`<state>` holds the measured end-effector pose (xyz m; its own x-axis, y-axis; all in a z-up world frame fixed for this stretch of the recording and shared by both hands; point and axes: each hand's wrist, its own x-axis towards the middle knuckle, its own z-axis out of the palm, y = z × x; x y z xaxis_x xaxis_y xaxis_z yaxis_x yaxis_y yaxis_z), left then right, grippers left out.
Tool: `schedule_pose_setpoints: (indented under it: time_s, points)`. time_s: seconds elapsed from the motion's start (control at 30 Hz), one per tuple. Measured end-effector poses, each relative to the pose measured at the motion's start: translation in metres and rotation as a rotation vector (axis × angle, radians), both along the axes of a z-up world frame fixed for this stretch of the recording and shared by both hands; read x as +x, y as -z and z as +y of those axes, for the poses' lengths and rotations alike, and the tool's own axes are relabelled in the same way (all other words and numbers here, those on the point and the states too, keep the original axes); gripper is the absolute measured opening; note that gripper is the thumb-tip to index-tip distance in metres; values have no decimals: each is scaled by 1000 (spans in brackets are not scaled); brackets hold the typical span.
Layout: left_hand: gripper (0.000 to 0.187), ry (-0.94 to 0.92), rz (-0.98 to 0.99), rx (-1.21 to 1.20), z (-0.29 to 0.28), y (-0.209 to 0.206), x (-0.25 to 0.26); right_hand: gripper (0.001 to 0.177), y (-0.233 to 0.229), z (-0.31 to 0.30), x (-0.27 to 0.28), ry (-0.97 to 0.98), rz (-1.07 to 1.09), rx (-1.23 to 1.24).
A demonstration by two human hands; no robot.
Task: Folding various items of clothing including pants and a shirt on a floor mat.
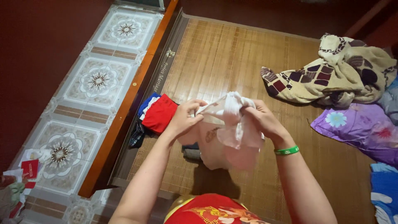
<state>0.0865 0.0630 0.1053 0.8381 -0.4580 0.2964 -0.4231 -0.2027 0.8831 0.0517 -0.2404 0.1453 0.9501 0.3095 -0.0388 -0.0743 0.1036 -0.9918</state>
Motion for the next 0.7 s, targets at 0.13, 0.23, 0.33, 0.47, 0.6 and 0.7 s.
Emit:
schedule_pose_setpoints:
  time_s: [0.13,0.23,0.33,0.47,0.6,0.7]
  points:
    - [19,-67,-125,-97,0,18,0,35,-4,9,4,7,-343,-384]
    - [14,-263,33,-6,-3,15,-4,23,33,7,15,198,-206,-762]
    - [16,-384,-97,-20,-12,-7,-20,16,68,9,17,409,-261,-1029]
    - [8,-367,-308,72,-19,-40,-33,35,60,25,8,616,-373,-1258]
    - [13,-412,-234,189,-3,-35,-24,37,77,8,14,332,-36,-753]
    - [32,-436,-115,432,11,-75,-26,31,20,3,-5,-85,227,-618]
